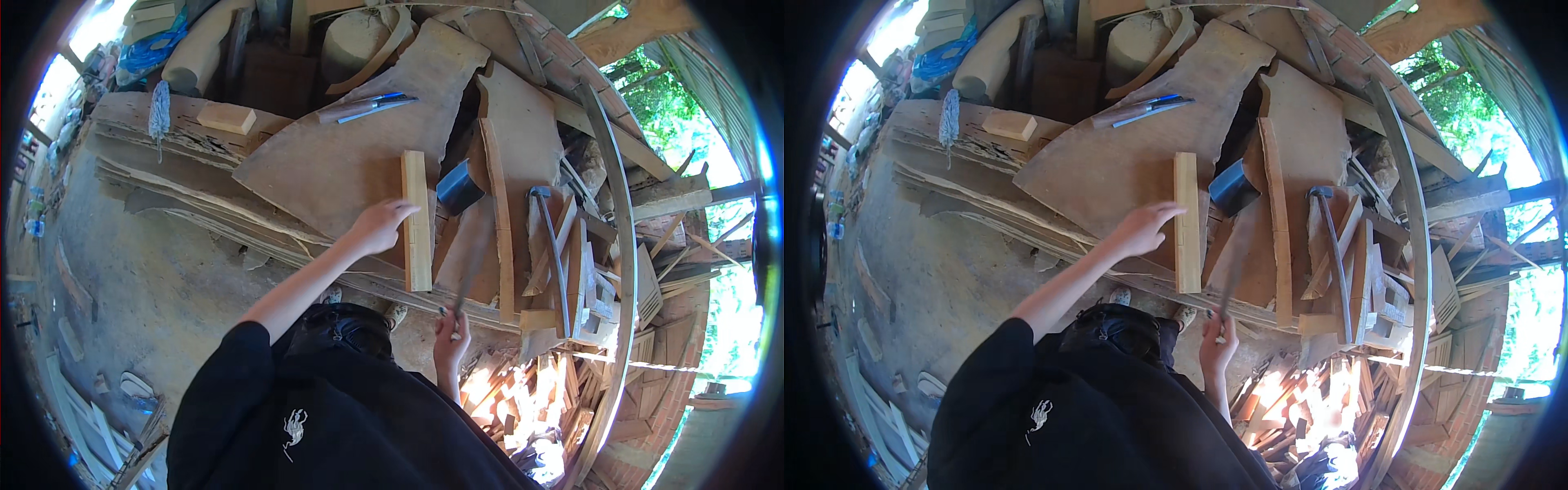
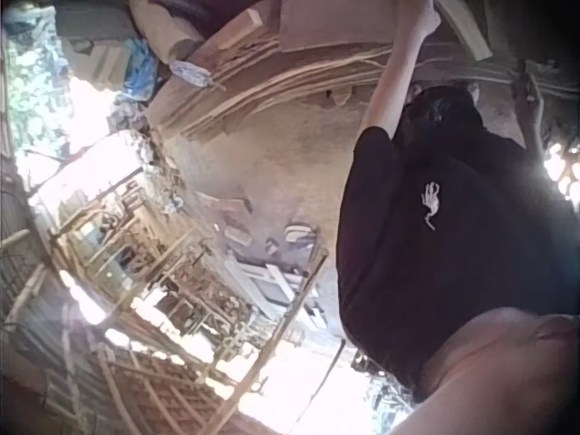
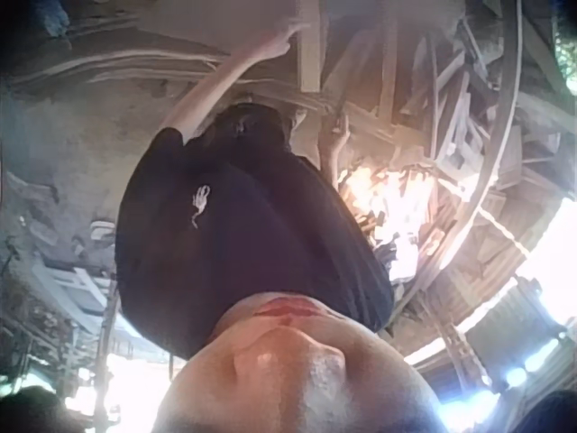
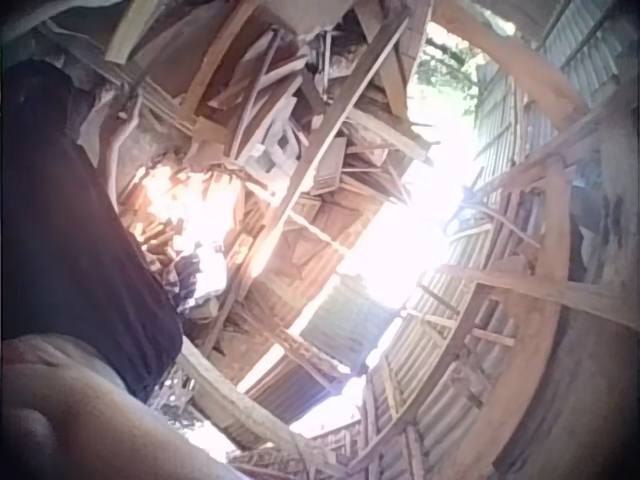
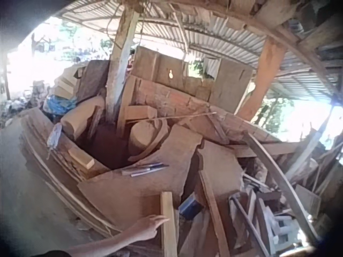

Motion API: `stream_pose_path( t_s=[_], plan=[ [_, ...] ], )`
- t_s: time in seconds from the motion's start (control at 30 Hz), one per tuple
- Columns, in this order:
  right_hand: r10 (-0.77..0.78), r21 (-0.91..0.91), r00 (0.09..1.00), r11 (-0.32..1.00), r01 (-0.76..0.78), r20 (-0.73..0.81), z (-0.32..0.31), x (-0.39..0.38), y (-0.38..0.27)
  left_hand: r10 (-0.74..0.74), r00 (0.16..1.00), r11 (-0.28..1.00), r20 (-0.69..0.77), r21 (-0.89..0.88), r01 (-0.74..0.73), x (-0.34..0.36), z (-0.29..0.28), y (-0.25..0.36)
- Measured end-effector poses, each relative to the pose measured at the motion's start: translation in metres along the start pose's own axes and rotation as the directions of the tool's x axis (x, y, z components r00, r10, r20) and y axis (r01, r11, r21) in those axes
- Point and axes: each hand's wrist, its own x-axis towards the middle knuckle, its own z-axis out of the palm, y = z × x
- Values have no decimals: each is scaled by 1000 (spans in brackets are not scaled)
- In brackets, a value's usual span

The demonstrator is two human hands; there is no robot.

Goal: Using a hammer and chisel to carve wood and then using a metal file.

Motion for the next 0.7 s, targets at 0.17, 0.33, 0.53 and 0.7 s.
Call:
stream_pose_path(
  t_s=[0.17, 0.33, 0.53, 0.7],
  plan=[
    [197, 412, 955, 907, -90, -223, 4, -1, -25, 128, 970, 831, 205, 512, -218, 58, -6, -16],
    [220, 330, 962, 931, -157, -164, 8, 1, -28, 285, 949, 756, 137, 576, -310, 57, 14, -59],
    [206, 314, 969, 937, -154, -139, 14, -4, -18, 59, 931, 856, -360, 498, 138, -20, 22, -59],
    [193, 266, 980, 948, -174, -48, 27, 10, -11, -101, 865, 880, -492, 361, 308, -50, 21, -39]
  ],
)
